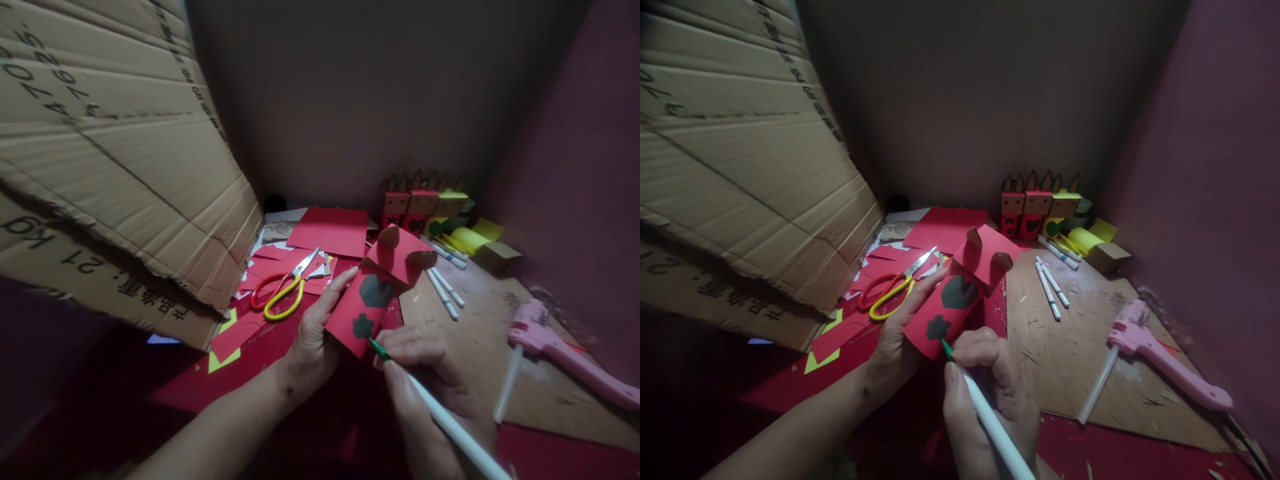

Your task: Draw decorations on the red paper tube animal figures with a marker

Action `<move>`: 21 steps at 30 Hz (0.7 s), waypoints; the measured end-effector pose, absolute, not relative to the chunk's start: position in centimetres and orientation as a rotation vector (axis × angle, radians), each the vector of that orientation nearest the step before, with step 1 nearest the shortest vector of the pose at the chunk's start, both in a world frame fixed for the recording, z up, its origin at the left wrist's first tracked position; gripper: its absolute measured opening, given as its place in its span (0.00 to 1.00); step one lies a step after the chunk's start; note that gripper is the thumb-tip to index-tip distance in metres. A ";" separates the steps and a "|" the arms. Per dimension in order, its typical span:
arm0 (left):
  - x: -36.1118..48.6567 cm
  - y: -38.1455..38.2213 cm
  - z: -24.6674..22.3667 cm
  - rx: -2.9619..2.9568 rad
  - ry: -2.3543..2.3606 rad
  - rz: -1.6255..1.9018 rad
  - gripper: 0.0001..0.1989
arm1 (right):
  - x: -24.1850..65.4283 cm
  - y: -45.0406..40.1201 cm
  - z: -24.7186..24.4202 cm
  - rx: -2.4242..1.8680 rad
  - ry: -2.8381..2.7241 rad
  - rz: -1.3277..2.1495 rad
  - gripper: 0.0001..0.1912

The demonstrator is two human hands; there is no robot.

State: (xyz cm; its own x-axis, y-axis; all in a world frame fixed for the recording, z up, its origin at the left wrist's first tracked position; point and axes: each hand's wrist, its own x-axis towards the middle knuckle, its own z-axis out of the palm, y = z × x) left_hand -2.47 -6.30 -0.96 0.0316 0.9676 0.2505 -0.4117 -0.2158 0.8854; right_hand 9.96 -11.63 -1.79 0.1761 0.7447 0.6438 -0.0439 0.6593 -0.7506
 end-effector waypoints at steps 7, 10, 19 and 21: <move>-2.5 -6.3 -1.1 1.215 0.733 1.505 0.19 | 9.9 -11.6 -2.0 -0.692 -1.285 0.644 0.13; -2.6 -6.4 -0.9 1.282 0.764 1.520 0.20 | 9.9 -11.7 -1.8 -0.713 -1.276 0.638 0.12; -2.9 -6.3 -2.4 1.321 0.700 1.476 0.21 | 9.9 -11.7 -2.0 -0.758 -1.284 0.639 0.10; -3.0 -6.2 -2.7 1.345 0.700 1.478 0.21 | 9.9 -11.7 -2.0 -0.769 -1.281 0.630 0.10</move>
State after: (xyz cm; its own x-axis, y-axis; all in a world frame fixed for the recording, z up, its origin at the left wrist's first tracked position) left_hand -2.99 -6.17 -2.67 0.0936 0.9155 0.3913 -0.2775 -0.3535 0.8933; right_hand 9.90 -11.72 -2.04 0.1853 0.7815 0.5957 0.0057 0.6053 -0.7959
